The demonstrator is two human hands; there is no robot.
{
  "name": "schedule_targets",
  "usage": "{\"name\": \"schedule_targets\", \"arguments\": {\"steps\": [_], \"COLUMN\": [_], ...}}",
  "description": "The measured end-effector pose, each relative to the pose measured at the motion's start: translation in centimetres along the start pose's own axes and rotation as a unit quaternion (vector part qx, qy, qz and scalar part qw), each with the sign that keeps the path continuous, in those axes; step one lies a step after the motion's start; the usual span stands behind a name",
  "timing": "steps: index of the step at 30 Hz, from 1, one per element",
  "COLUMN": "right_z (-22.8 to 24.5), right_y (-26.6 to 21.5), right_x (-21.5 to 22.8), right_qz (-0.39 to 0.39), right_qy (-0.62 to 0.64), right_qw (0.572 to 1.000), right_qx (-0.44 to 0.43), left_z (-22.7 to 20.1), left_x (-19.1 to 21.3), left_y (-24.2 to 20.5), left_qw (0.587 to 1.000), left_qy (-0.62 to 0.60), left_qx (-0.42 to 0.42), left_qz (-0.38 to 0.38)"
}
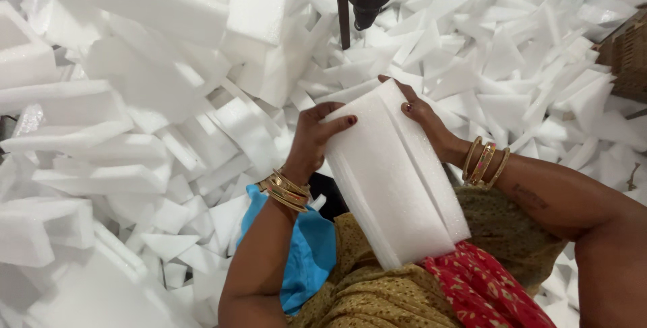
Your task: The person sits on the floor surrounded by white foam pieces and repeatedly picks up rectangular foam blocks. They place each block under a vertical cutting tool to slice it, then discard the cut pieces back into the pile. The process is repeated continuously with multiple foam blocks.
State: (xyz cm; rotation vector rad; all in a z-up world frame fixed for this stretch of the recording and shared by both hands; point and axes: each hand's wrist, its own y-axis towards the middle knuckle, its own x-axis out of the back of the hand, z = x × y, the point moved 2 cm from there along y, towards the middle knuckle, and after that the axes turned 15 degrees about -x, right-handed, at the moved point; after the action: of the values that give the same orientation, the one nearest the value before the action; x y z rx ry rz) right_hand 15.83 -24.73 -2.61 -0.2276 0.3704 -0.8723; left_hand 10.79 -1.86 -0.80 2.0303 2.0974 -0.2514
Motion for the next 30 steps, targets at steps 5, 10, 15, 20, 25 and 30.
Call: {"name": "schedule_targets", "arguments": {"steps": [5,10,15,20,25,30], "right_z": [-0.3,0.7,1.1,-1.7,-1.3,1.5], "right_y": [0.3,0.6,0.9,3.6,5.8,8.4], "right_x": [-0.1,-0.6,-0.6,1.5,3.1,3.6], "right_qz": [0.011,0.012,0.016,-0.071,-0.105,-0.132], "right_qy": [0.052,0.085,0.066,0.122,0.133,0.088], "right_qw": [0.997,0.989,0.988,0.963,0.963,0.979], "right_qx": [-0.060,-0.120,-0.141,-0.231,-0.208,-0.129], "left_z": [1.6,2.0,2.2,2.3,2.5,3.2], "left_x": [0.0,0.9,1.5,1.8,2.3,3.5], "left_y": [-0.1,1.9,3.1,4.1,7.2,11.8], "left_qw": [0.999,0.999,0.999,0.999,0.999,0.998], "left_qy": [-0.018,-0.032,-0.028,-0.031,-0.037,-0.064], "left_qx": [-0.025,-0.002,0.014,0.018,0.025,-0.015], "left_qz": [-0.010,-0.024,-0.031,-0.029,-0.021,-0.008]}}
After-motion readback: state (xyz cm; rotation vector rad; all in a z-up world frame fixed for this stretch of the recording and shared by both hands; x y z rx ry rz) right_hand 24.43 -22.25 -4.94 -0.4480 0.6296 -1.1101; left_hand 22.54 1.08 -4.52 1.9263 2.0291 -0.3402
